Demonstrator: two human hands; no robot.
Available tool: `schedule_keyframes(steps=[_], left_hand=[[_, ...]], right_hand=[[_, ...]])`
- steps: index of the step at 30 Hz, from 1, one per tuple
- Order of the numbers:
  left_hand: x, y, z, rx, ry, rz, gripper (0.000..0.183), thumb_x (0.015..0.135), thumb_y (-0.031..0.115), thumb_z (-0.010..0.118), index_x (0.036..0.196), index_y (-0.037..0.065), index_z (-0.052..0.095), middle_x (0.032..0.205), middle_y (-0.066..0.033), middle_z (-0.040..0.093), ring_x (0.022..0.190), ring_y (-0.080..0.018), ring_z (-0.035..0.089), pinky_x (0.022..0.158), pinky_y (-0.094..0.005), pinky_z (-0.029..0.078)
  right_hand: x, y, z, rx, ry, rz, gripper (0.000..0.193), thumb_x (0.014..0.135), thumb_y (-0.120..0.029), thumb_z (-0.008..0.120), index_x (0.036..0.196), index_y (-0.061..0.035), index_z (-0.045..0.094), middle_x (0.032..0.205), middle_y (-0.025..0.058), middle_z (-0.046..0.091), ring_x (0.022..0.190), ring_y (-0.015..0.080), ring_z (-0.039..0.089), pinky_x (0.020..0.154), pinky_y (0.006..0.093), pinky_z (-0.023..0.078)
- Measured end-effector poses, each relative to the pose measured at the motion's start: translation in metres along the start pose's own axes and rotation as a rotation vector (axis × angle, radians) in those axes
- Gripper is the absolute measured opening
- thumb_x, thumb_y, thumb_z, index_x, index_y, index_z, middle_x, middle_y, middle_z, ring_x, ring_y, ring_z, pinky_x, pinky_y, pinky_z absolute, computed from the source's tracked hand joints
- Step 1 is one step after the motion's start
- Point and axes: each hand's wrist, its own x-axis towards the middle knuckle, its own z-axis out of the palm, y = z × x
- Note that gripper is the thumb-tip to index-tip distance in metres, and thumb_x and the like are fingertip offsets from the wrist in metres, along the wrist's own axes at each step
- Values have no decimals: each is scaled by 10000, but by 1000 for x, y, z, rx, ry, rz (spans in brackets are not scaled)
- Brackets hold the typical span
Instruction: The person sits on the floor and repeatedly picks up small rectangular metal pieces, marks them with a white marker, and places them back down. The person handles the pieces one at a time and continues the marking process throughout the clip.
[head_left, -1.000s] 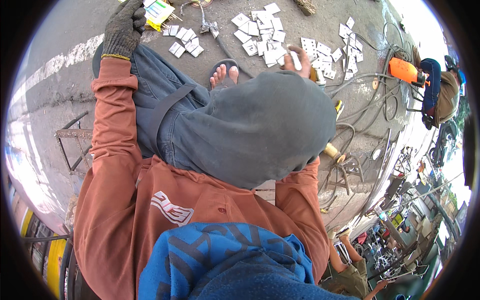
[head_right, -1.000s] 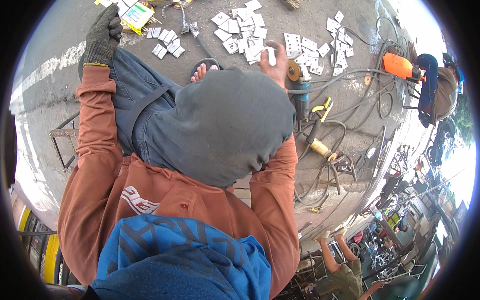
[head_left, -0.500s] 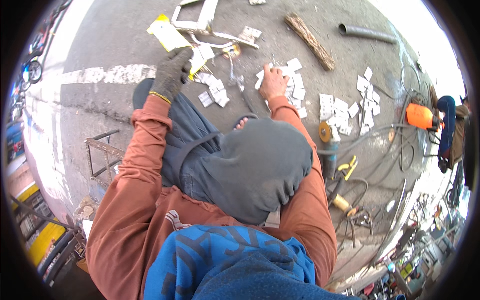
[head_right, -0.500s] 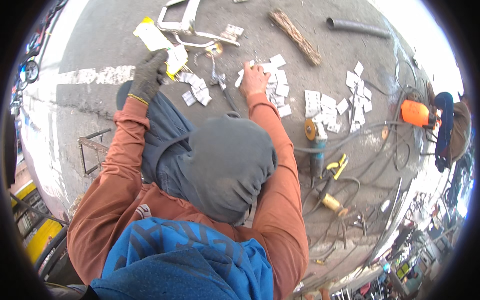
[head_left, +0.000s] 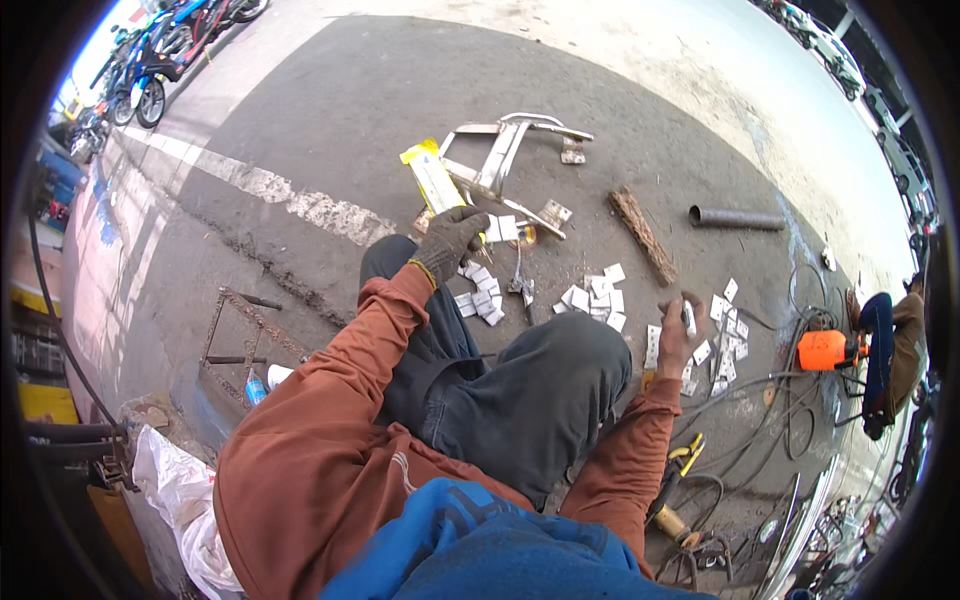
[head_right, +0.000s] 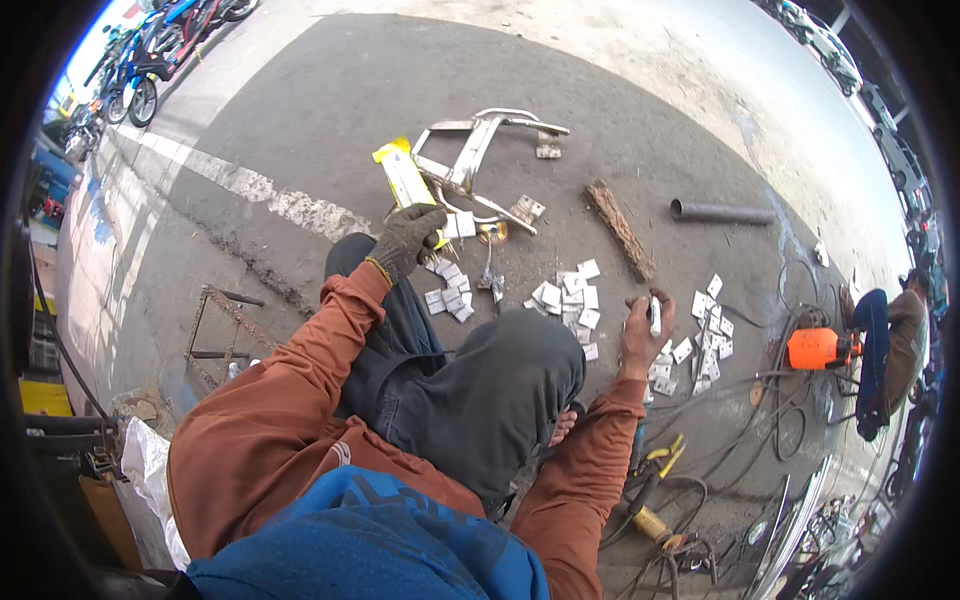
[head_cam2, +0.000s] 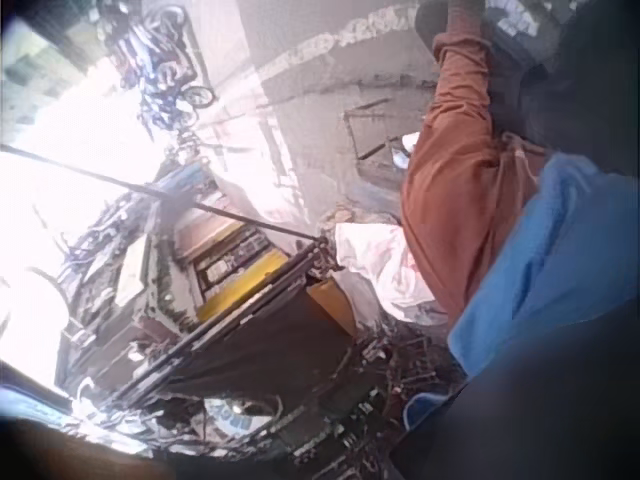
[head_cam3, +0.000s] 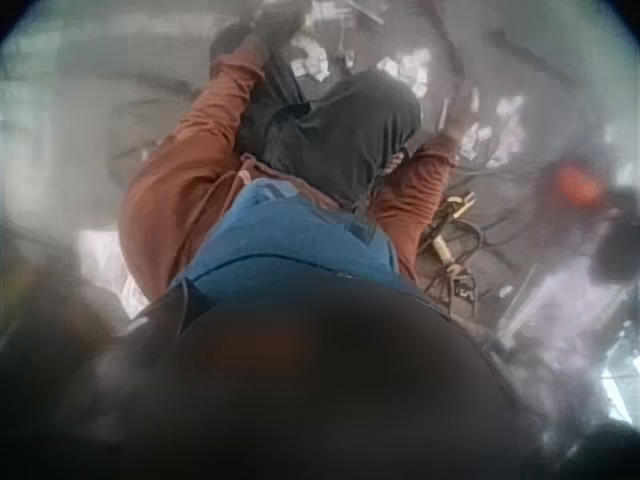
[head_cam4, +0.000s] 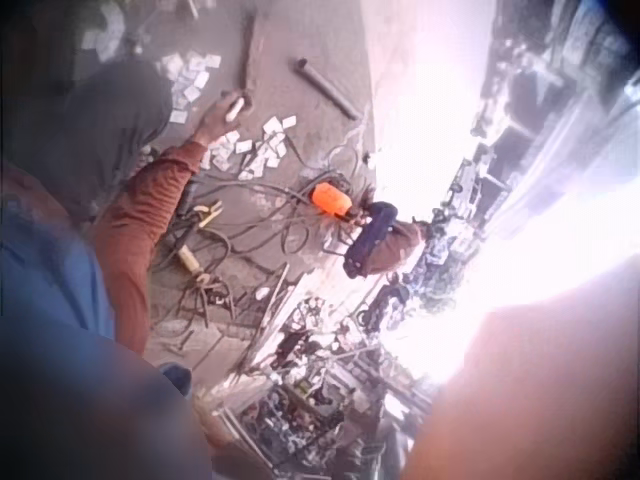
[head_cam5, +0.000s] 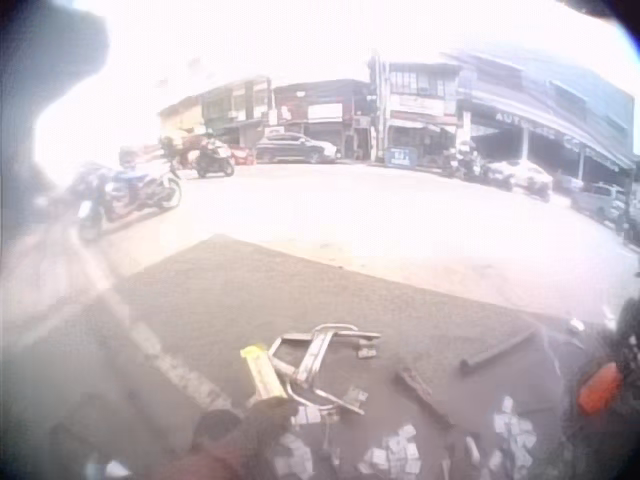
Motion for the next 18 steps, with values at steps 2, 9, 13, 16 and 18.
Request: schedule_keyframes(steps=[2,9,13,16,18], left_hand=[[2,-3,-4,-88,-31,-10,271,938,210,753,1118,16,701,662,19,597,485,-59,496,422,-215,366],[5,-9,-7,-218,-106,17,276,928,132,768,1176,42,684,745,13,596,561,-45,481,458,-200,342],[5,-9,-2,-146,-70,-9,279,931,145,765,1175,38,683,729,13,584,558,-46,475,461,-199,342],[3,-9,1,-71,-64,-10,295,931,187,770,1174,42,684,702,15,568,528,-50,448,453,-204,342],[2,-7,2,-20,-27,-38,297,978,166,708,1232,19,663,722,38,555,545,-34,433,455,-194,317]], right_hand=[[-8,-2,-11,-174,39,-207,214,931,-105,623,1120,-5,623,892,52,676,730,99,598,681,267,503],[-59,32,22,-487,-324,97,440,944,-189,672,1361,-113,553,1150,180,715,1101,344,683,912,437,526],[-70,59,57,-836,-503,-80,532,860,-86,655,1375,-160,545,1192,152,704,1187,303,646,955,475,469],[-62,92,84,-934,-595,-263,582,818,-23,614,1369,-185,526,1234,125,690,1331,285,537,1005,535,385],[-49,109,104,-1012,-638,-393,569,828,-34,612,1367,-186,514,1223,122,693,1345,309,521,1002,560,386]])
